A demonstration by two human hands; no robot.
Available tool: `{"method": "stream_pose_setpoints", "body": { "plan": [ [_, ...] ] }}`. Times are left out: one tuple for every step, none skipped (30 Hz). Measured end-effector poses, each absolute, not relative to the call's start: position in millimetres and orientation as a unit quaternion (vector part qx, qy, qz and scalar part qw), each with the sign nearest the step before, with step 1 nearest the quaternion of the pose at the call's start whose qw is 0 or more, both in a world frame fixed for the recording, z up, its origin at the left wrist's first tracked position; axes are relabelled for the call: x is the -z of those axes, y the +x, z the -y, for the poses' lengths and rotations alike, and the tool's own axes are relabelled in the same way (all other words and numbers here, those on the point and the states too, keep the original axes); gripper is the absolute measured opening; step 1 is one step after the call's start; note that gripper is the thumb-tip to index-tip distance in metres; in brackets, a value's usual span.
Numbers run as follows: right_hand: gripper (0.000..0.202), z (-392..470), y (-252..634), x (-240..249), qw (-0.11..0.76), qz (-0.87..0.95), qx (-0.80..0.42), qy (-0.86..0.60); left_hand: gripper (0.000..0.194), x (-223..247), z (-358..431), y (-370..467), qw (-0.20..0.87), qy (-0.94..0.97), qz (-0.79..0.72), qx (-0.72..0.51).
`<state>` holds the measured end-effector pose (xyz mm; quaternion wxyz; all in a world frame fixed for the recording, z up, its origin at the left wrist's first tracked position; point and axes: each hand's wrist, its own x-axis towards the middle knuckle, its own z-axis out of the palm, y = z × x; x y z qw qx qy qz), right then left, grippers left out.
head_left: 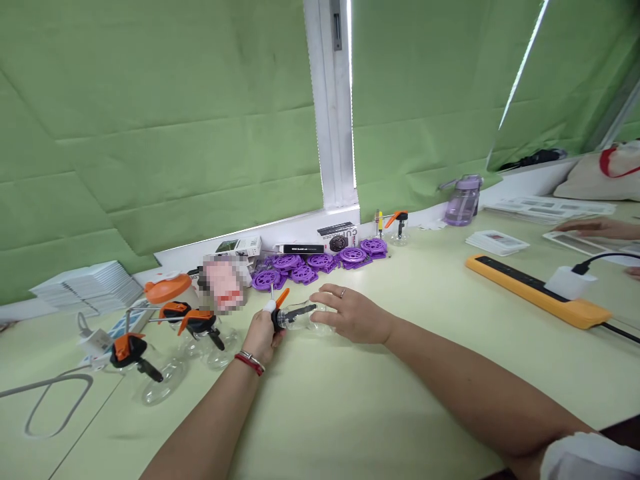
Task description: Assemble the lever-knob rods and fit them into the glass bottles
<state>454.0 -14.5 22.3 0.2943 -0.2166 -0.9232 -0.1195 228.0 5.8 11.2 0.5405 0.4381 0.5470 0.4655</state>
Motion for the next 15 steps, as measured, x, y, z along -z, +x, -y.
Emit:
{"method": "stream_pose_setpoints", "body": {
  "plan": [
    [0.05,15,454,-22,0.29,0.924,0.123,-0.215,0.036,-11,-6,227,0.539,0.439,-0.544,-0.47],
    [0.05,15,454,-22,0.29,0.925,0.123,-0.214,0.036,-10,-7,227,0.537,0.44,-0.541,-0.473],
    [0.051,15,454,-22,0.291,0.925,0.121,-0.214,0.035,-10,-7,227,0.537,0.442,-0.538,-0.476],
    [0.051,15,454,-22,0.293,0.924,0.118,-0.214,0.035,-9,-7,227,0.537,0.442,-0.537,-0.477],
    [0.052,15,455,-22,0.297,0.923,0.118,-0.214,0.036,-9,-7,227,0.537,0.441,-0.537,-0.478],
    [0.053,15,455,-22,0.299,0.922,0.12,-0.214,0.036,-9,-7,227,0.538,0.439,-0.538,-0.479],
    [0.054,14,455,-21,0.3,0.921,0.124,-0.213,0.036,-8,-7,228,0.537,0.437,-0.539,-0.479],
    [0.054,14,455,-20,0.301,0.921,0.13,-0.212,0.036,-8,-7,228,0.537,0.435,-0.541,-0.48],
    [0.054,14,455,-19,0.301,0.92,0.136,-0.212,0.036,-9,-7,228,0.535,0.434,-0.543,-0.481],
    [0.054,13,454,-18,0.3,0.92,0.14,-0.211,0.036,-9,-7,228,0.532,0.434,-0.545,-0.481],
    [0.053,13,454,-17,0.299,0.919,0.144,-0.212,0.036,-9,-6,228,0.53,0.435,-0.546,-0.481],
    [0.052,13,453,-15,0.3,0.918,0.147,-0.212,0.036,-10,-6,228,0.528,0.436,-0.548,-0.48],
    [0.052,12,453,-14,0.3,0.918,0.146,-0.213,0.036,-10,-6,228,0.527,0.436,-0.55,-0.48],
    [0.052,12,452,-13,0.3,0.918,0.143,-0.215,0.036,-10,-6,228,0.528,0.435,-0.551,-0.478],
    [0.052,12,452,-12,0.301,0.919,0.135,-0.217,0.036,-10,-6,228,0.529,0.434,-0.552,-0.477]
  ]
}}
